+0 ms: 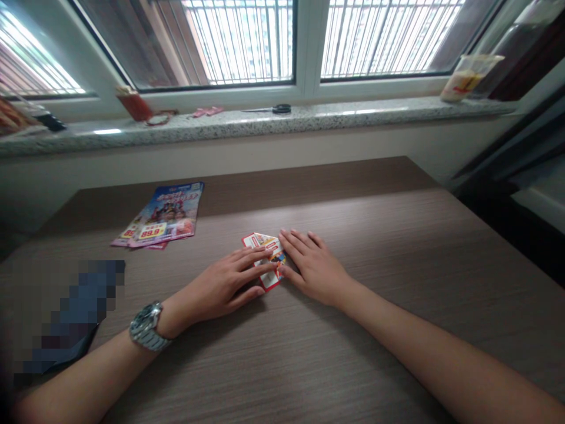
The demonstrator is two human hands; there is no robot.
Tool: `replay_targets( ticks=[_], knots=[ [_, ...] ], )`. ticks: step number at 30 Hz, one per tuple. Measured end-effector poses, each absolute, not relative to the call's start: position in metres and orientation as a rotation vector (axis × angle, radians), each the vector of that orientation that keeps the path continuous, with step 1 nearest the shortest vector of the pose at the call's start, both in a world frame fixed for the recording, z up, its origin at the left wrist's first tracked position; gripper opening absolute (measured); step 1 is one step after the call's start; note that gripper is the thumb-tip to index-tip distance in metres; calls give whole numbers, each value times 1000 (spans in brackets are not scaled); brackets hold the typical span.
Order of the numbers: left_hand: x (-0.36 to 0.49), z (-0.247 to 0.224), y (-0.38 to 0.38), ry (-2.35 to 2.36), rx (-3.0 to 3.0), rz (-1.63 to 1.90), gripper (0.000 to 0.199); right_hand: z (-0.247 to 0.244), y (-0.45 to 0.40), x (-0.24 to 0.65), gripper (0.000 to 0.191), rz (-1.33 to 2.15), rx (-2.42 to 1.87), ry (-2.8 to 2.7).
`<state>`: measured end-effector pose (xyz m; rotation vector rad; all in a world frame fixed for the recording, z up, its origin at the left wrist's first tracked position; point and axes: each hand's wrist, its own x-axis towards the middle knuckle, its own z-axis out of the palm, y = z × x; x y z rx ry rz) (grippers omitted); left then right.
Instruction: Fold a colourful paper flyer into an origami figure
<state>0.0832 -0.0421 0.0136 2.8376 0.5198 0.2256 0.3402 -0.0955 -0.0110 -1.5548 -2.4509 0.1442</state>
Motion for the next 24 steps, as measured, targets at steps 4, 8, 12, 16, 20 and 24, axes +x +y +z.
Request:
replay_targets(
  ticks=[4, 8, 12, 16, 20, 24],
  knots=[
    [84, 15, -42, 511, 2837, 241, 47, -13, -95, 340, 64, 138, -1554, -2498],
    [85, 16, -43, 524, 2851, 236, 47, -15, -94, 341, 65, 149, -1560, -2505],
    [85, 16, -44, 532, 2872, 244, 49, -16, -94, 341, 65, 151, -1561, -2489],
    [85, 15, -44, 545, 2881, 253, 49, -16, -95, 340, 66, 155, -1558, -2491],
    [85, 15, -44, 569, 2895, 236, 50, -16, -95, 340, 66, 155, -1568, -2498],
    [85, 14, -44, 584, 2906, 237, 49, -15, -95, 339, 65, 152, -1574, -2495]
  ],
)
